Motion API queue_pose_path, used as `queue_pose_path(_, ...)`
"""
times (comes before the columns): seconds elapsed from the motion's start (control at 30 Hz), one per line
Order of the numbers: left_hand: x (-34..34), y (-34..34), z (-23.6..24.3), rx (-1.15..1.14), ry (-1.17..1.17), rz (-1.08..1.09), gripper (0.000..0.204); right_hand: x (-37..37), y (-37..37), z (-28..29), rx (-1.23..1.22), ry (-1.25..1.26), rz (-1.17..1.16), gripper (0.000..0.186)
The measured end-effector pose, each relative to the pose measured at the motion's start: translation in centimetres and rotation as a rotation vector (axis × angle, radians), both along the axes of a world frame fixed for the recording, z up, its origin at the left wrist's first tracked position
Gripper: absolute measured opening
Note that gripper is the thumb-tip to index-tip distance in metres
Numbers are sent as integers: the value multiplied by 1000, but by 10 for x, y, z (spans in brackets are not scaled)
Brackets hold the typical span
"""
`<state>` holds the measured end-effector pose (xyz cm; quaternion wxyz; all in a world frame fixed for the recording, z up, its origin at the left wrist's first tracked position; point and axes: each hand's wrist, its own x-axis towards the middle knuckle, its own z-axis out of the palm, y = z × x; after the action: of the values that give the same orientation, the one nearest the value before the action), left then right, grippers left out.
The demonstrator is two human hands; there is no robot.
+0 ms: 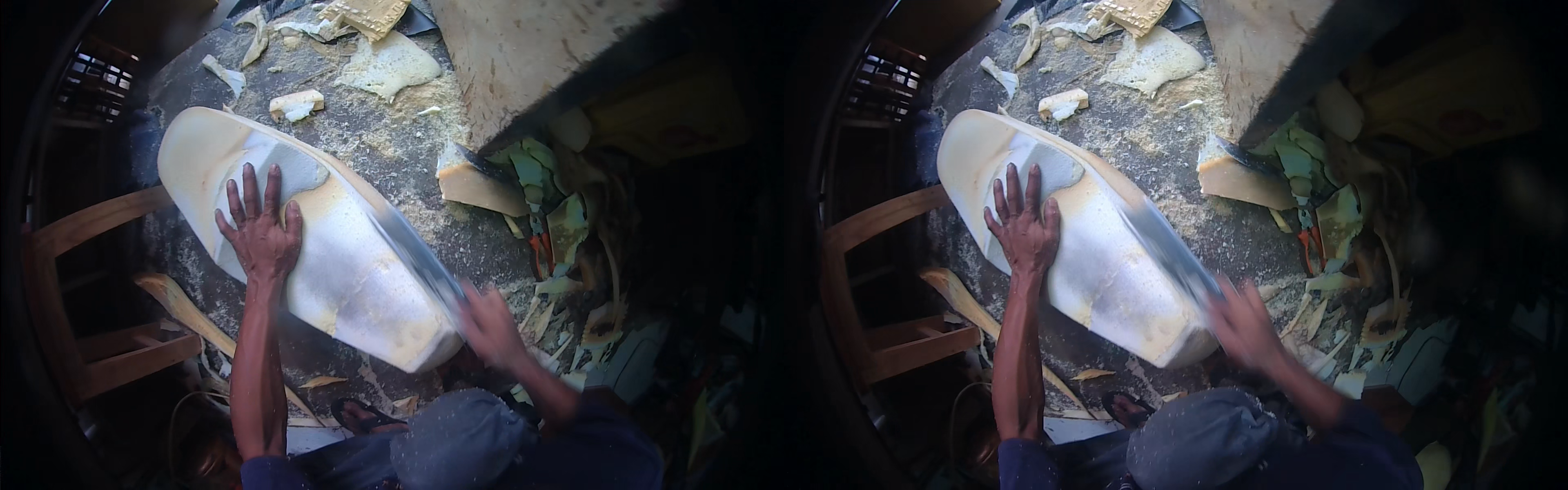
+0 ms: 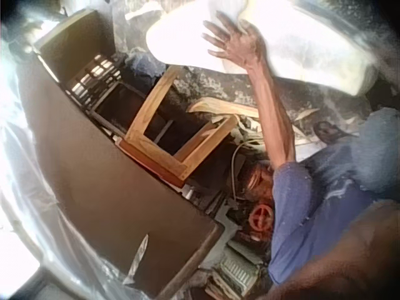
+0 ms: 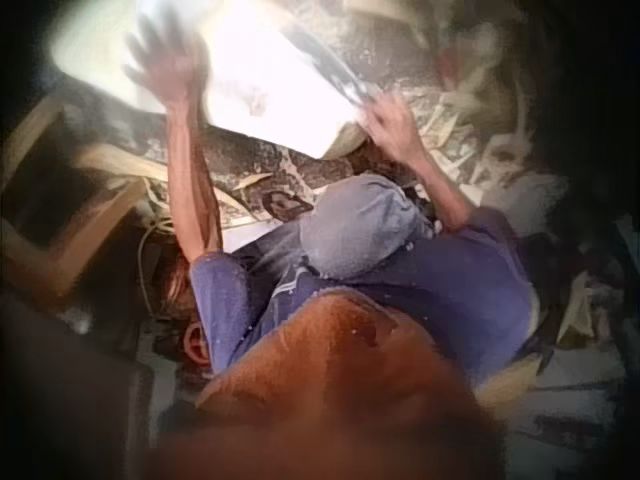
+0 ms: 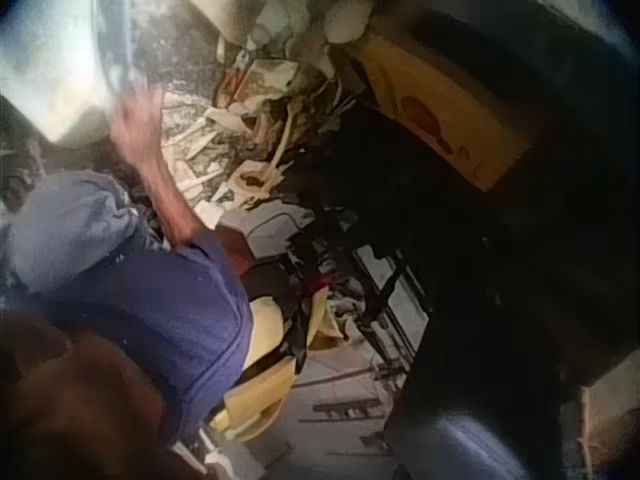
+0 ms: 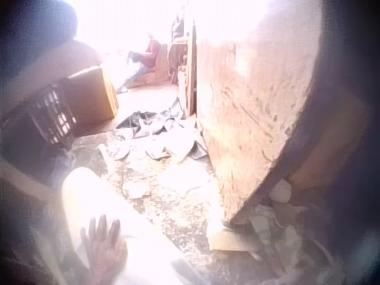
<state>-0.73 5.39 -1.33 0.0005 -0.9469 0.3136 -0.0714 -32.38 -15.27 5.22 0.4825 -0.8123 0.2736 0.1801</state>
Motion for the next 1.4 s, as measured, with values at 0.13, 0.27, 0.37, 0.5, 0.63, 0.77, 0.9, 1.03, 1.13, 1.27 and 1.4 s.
queue_pose_path(0.13, 0, 0, 0, 10, 6, -6, 67, -29, 13, 10, -54, -130, -33, 43)
queue_pose_path(0.27, 2, 1, 3, -4, -32, -4, 68, 126, -17, -56, -11, -76, 15, 49)
queue_pose_path(0.37, 3, 1, 1, 19, -15, 9, 67, 69, -10, -67, -128, -255, 54, 56)
queue_pose_path(0.5, 2, 2, -3, 7, 18, 28, 66, -14, 0, -10, -21, -63, 69, 41)
queue_pose_path(0.63, 4, 1, 0, -6, -31, -3, 66, 62, -12, -48, -116, -91, 92, 52)
queue_pose_path(0.77, 5, 0, 1, 54, 14, 30, 67, 85, -20, -42, 41, 71, 39, 51)
queue_pose_path(0.9, 3, 1, -2, -31, -23, -7, 66, -44, 2, 1, -26, -194, -26, 34)
queue_pose_path(1.03, 2, 2, 0, -3, 3, -5, 65, 67, -17, -36, -44, -164, -43, 36)
queue_pose_path(1.13, 2, -6, 12, 24, 77, 22, 63, 155, -55, -47, 163, -161, -1, 43)
queue_pose_path(1.27, 9, -62, 31, 76, 216, 156, 64, 117, -83, 5, 300, -434, -162, 51)
queue_pose_path(1.4, -38, -148, 54, 410, 440, -200, 74, 10, -97, -1, 224, -349, -346, 54)
